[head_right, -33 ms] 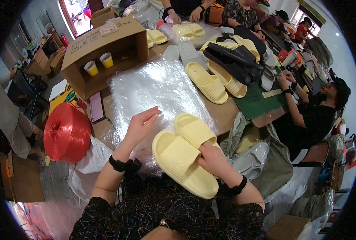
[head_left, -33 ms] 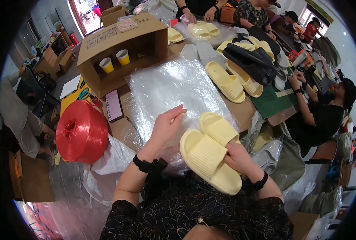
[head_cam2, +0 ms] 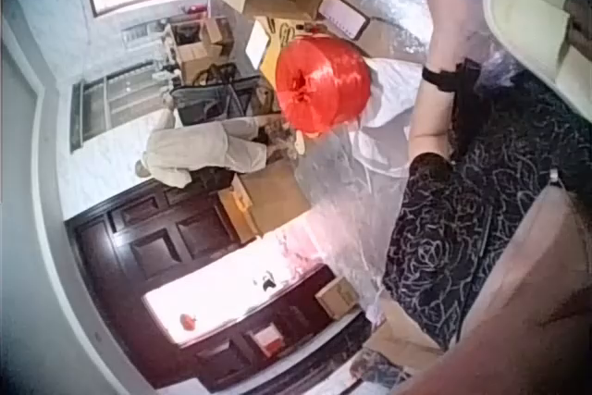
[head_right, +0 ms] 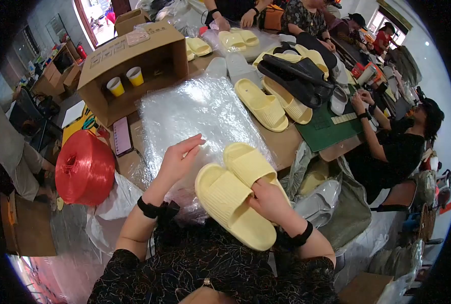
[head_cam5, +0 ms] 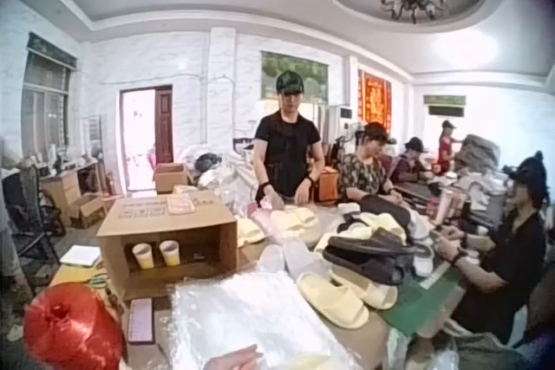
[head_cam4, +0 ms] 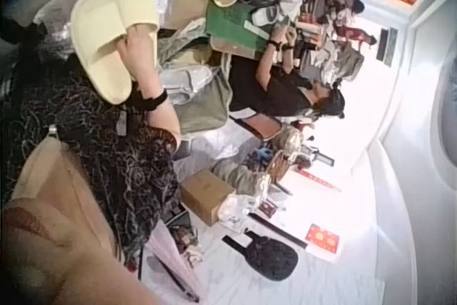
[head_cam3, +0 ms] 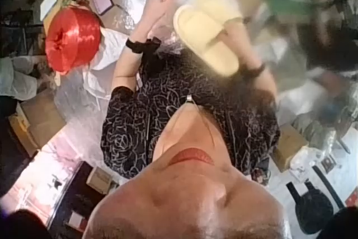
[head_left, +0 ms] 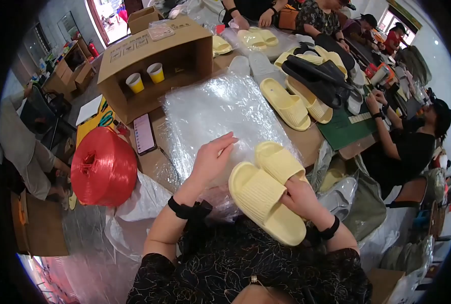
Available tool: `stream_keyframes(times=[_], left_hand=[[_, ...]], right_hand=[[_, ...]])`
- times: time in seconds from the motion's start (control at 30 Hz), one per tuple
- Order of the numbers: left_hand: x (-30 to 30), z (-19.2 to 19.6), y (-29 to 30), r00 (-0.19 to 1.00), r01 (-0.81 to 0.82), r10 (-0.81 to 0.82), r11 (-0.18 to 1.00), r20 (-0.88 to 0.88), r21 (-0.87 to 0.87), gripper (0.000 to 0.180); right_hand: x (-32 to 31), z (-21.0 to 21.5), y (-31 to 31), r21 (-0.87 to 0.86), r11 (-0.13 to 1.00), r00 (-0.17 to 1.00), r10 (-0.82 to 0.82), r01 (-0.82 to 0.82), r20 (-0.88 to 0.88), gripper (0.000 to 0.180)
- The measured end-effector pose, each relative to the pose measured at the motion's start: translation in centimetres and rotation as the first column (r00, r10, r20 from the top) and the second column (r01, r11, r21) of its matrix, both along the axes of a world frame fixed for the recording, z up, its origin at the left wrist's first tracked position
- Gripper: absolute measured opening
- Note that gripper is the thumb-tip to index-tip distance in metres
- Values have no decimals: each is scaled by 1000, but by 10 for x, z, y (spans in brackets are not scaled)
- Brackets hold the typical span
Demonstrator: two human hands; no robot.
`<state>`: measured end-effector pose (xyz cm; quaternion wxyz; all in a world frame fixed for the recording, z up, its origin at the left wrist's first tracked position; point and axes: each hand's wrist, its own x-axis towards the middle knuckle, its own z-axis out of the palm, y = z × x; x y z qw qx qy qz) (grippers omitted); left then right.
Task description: The recorder is packing finished sandals into plastic bags in a manufacturing facility.
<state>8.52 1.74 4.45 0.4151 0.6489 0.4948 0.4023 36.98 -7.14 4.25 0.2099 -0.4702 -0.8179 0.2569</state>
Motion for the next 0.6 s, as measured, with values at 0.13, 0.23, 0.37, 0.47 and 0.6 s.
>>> stream_keyframes(times=[0.13,0.23,0.37,0.47,0.6], left_hand=[[8,7,-15,922,132,12,930,-387,344,27],[17,16,-26,908,253,-77,884,-412,392,27],[20,22,-34,917,300,-127,844,-378,444,29],[16,28,-39,916,337,-170,816,-362,469,29],[10,45,-55,917,354,-226,840,-328,412,30]], right_hand=[[-19,20,2,57,998,974,-20,8,224,28],[-32,13,27,178,983,972,-83,43,220,27],[-56,-10,64,271,958,966,-152,92,209,25],[-75,-29,94,309,944,984,-154,119,91,23],[-110,-36,154,286,928,942,-293,240,162,28]])
